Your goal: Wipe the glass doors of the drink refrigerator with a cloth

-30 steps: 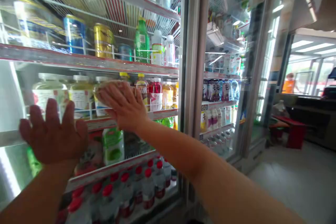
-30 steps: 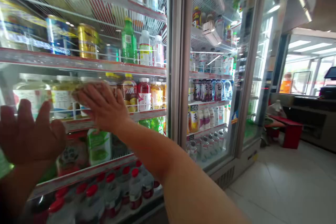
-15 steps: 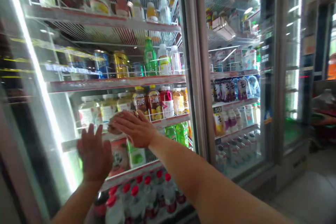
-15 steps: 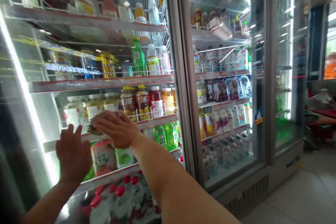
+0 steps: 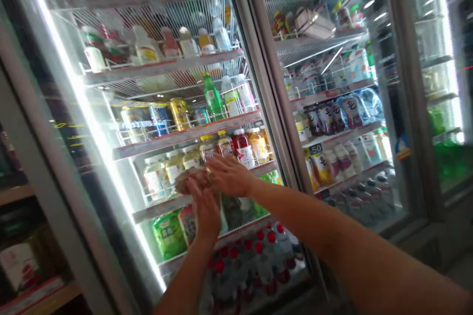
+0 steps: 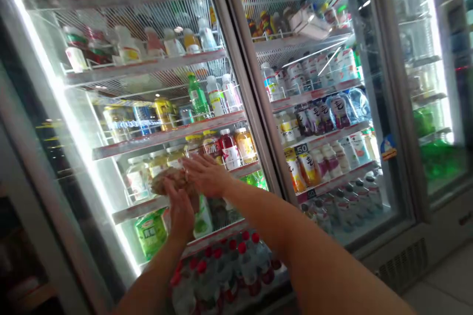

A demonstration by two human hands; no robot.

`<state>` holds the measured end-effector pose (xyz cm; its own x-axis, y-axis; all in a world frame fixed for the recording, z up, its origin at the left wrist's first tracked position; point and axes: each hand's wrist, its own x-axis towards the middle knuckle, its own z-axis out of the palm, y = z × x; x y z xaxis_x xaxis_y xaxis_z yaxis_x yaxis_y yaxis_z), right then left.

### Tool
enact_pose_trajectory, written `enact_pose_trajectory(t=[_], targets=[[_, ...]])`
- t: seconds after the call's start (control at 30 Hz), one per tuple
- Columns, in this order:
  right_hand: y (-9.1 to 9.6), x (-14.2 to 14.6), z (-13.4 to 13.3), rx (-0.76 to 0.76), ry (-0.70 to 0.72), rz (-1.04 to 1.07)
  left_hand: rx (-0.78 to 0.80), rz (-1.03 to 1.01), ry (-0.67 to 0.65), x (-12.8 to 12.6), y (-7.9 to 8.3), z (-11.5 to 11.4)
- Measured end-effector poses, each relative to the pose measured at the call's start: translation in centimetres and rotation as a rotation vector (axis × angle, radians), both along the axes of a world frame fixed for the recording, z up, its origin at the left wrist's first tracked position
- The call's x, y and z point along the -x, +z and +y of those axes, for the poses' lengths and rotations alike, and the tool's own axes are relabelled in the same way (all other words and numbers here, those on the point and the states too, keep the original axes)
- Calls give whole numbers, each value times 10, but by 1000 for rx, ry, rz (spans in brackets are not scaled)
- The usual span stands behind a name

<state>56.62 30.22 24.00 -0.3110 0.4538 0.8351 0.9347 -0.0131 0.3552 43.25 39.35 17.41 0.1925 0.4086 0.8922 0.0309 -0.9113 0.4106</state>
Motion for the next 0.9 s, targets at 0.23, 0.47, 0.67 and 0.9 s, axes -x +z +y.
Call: enact_pose_trajectory(t=[0.23,0.47,0.67,0.9], targets=[[-18,-76,-30,-265,-201,-81,-181,-242,316,-29,44,7],[-29,-76,-21,-390,-200,-126,-619,-88,377,-71,66,-5],[-34,-81,-20,-483,-168,-117,-968,275,346,-71,82,-9],[-32,-77,-28,-416,-171,-112,-548,258,527,7,167,48]])
